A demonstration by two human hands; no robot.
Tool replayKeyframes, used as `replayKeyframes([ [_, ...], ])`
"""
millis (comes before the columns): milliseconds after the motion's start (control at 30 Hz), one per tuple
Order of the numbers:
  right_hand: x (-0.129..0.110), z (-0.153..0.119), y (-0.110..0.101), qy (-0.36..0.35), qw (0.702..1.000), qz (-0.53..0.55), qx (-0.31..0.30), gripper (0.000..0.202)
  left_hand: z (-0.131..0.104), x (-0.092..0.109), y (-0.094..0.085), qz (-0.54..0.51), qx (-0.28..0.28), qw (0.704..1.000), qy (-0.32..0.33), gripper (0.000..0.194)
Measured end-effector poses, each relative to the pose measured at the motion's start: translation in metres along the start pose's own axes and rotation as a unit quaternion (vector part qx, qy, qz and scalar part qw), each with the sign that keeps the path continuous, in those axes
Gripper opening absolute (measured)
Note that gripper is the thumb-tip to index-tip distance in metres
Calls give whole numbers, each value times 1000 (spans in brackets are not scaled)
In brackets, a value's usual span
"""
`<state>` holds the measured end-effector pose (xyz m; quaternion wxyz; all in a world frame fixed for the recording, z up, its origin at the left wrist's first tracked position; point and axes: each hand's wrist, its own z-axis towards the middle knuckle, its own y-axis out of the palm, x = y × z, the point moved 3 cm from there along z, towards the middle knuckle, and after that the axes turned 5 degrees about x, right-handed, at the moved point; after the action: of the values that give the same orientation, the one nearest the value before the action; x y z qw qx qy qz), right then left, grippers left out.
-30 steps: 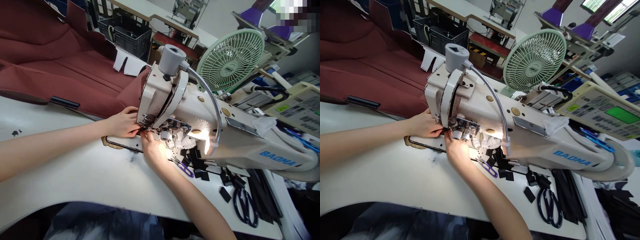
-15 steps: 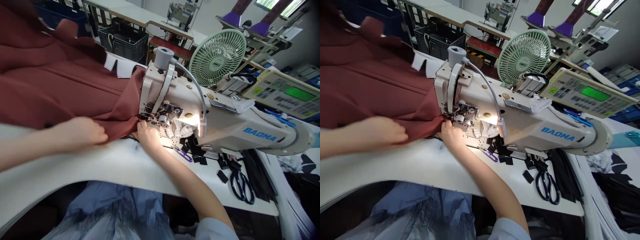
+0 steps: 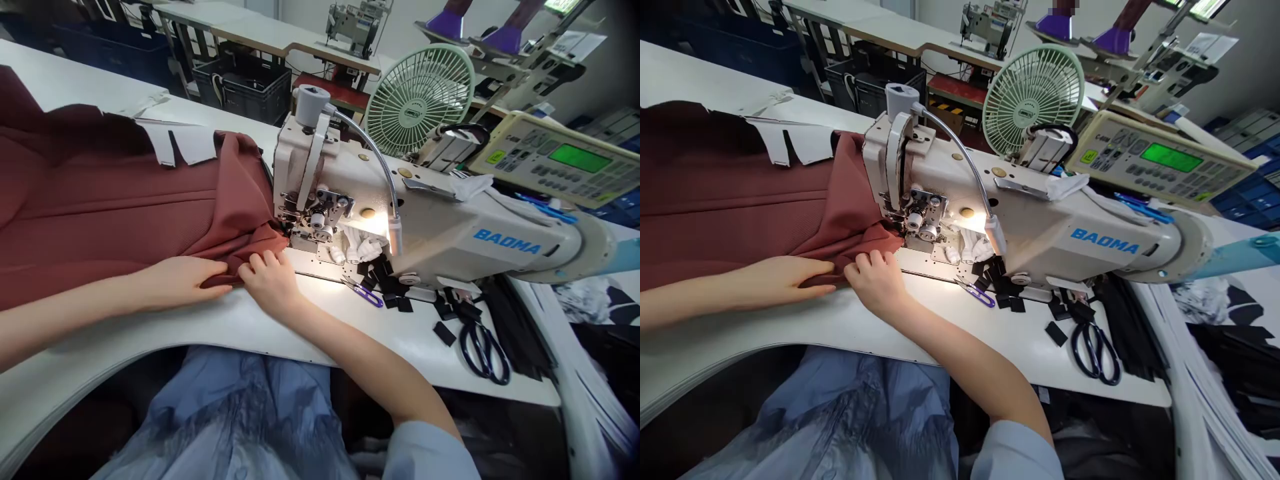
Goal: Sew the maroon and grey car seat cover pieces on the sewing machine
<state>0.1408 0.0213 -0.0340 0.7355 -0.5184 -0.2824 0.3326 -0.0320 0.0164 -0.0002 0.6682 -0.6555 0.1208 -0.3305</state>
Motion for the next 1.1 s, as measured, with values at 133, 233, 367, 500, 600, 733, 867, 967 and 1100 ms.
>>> replayKeyframes([
  [133,-6,-7,-2,23,999,-3,-27,30,37,8,-19,54,32,995,80,39],
  [233,-4,-21,-6,-3,997,11,-72,32,76,17,-7,96,80,982,141,33],
  [367,13,-45,-9,-16,996,24,-88,29,106,24,24,154,74,980,106,27],
  [500,28,-56,-3,-4,999,27,-33,25,105,32,33,198,82,973,84,21],
  [600,28,-53,4,0,1000,27,13,27,97,36,31,234,97,963,90,24],
  [733,25,-48,5,-2,999,33,6,28,93,32,28,216,109,966,95,25],
  [867,29,-47,-16,-16,995,64,-76,21,101,29,32,203,61,970,121,23],
  [967,35,-48,-31,-14,988,91,-127,16,101,35,38,232,40,963,131,24],
  [1100,38,-50,-28,-13,986,106,-128,18,87,38,43,270,78,952,120,37],
])
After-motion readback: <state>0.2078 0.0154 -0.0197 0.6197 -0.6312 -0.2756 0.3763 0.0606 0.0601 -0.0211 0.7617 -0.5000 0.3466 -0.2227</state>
